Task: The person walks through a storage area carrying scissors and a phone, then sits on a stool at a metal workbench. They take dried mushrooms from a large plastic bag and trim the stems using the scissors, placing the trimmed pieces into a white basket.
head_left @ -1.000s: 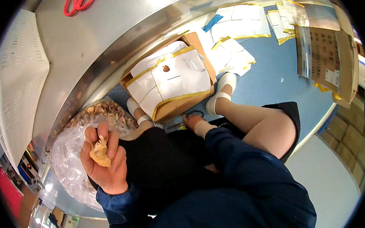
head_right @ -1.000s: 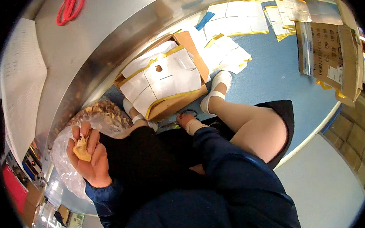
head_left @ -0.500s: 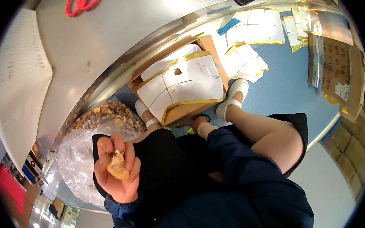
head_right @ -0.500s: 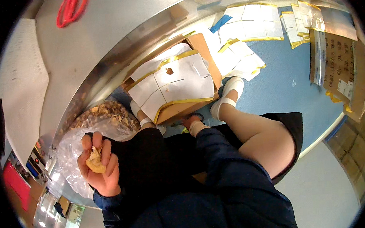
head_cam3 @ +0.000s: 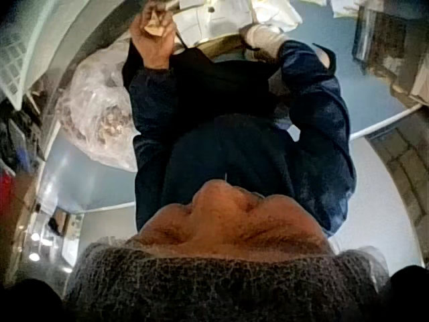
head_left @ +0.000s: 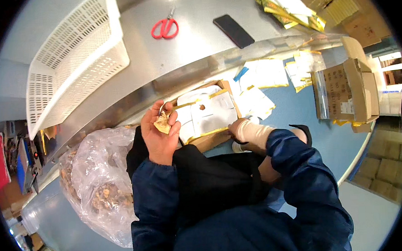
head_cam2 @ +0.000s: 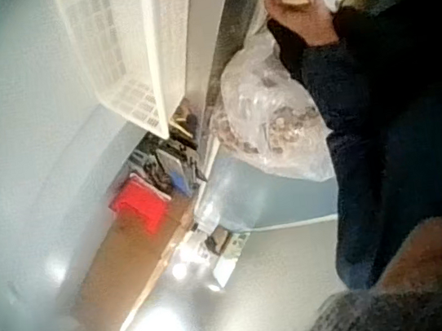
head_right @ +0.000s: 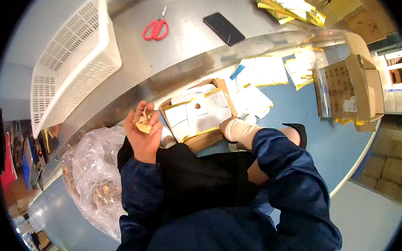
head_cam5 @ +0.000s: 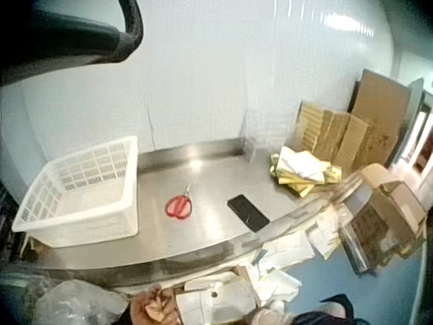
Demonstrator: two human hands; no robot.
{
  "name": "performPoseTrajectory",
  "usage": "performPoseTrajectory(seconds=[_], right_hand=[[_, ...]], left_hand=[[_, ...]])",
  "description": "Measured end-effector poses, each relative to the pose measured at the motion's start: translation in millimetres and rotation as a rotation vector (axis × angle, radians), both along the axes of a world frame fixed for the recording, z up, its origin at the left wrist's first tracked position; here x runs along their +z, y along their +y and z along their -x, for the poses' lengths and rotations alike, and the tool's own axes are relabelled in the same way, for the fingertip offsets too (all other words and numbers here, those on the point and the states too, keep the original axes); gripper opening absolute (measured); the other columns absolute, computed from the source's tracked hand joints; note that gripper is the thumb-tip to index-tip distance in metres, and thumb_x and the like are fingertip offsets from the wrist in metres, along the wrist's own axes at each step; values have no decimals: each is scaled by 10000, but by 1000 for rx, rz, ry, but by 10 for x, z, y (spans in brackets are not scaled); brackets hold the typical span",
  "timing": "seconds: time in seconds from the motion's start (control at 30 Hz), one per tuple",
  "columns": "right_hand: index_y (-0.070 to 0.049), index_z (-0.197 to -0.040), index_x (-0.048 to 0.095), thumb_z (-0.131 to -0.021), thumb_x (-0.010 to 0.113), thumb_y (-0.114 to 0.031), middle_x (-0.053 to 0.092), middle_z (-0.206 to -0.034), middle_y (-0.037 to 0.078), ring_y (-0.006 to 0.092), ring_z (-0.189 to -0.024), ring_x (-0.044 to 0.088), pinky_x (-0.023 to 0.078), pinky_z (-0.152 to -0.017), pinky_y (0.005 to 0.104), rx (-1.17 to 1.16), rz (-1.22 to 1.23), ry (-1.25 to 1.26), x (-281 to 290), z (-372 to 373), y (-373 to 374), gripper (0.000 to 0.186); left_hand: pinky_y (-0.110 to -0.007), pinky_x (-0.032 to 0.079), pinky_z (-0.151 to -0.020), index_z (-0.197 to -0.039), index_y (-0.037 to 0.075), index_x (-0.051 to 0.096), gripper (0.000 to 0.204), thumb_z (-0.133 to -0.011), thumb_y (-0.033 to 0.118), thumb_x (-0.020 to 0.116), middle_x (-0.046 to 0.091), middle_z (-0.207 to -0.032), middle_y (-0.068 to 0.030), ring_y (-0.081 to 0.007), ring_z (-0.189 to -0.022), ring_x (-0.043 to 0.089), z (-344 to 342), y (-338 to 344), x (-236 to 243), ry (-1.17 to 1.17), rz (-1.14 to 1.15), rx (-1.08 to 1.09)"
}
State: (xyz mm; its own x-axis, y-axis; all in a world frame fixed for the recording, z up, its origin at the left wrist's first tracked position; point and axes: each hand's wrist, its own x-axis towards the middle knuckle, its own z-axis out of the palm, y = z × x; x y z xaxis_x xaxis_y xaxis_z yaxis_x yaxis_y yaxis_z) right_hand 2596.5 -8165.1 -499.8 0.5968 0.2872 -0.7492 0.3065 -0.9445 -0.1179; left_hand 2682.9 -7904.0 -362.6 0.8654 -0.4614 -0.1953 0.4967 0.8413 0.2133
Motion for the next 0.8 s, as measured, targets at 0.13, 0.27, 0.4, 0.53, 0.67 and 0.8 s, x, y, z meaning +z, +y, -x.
performPoseTrajectory(seconds=[0.13,0.27,0.4,0.53,0.67,0.8], right_hand=[[-22,-1031,500,-718,648,-250,619,-799,118,241,-734,610,487,-623,330,-530,-487,-252,733,-140,-309,415],[-61,-1085,435,-728,678,-87,513,-664,-3,80,-479,475,388,-434,208,-1040,-1412,-54,1354,-83,148,432],[-60,-1109,439,-764,638,-54,577,-802,16,74,-594,528,422,-508,201,-1034,-1760,167,1460,124,411,399],[-36,-1191,424,-758,661,-78,551,-928,-9,39,-830,507,435,-706,189,-953,-1568,-60,1179,190,477,496],[-34,-1212,414,-762,656,-78,530,-879,-25,32,-762,486,425,-669,183,-920,-1626,-82,1118,185,483,512],[-30,-1208,416,-765,658,-86,506,-820,-42,18,-693,455,390,-609,163,-964,-1616,-37,1180,159,424,508]], left_hand=[[-202,332,-420,-990,59,536,227,-779,142,522,524,-852,-58,-123,-628,455,130,-88,-135,12,-334,-19],[-191,308,-408,-1069,85,497,260,-818,152,522,520,-827,-36,-89,-610,469,409,-198,-375,-71,-647,-398],[-181,318,-406,-1205,98,416,364,-889,263,490,511,-883,-29,-107,-639,477,726,-373,-181,-101,-193,-518],[-182,330,-407,-1255,105,347,414,-878,185,497,504,-888,-25,-98,-639,478,829,-389,-245,-132,-290,-504],[-190,340,-426,-1238,113,356,415,-852,83,504,490,-907,-13,-88,-635,470,772,-397,-254,-137,-338,-476],[-186,345,-435,-1232,85,339,466,-810,50,534,487,-921,-22,-78,-641,464,670,-430,-235,-222,-439,-373]])
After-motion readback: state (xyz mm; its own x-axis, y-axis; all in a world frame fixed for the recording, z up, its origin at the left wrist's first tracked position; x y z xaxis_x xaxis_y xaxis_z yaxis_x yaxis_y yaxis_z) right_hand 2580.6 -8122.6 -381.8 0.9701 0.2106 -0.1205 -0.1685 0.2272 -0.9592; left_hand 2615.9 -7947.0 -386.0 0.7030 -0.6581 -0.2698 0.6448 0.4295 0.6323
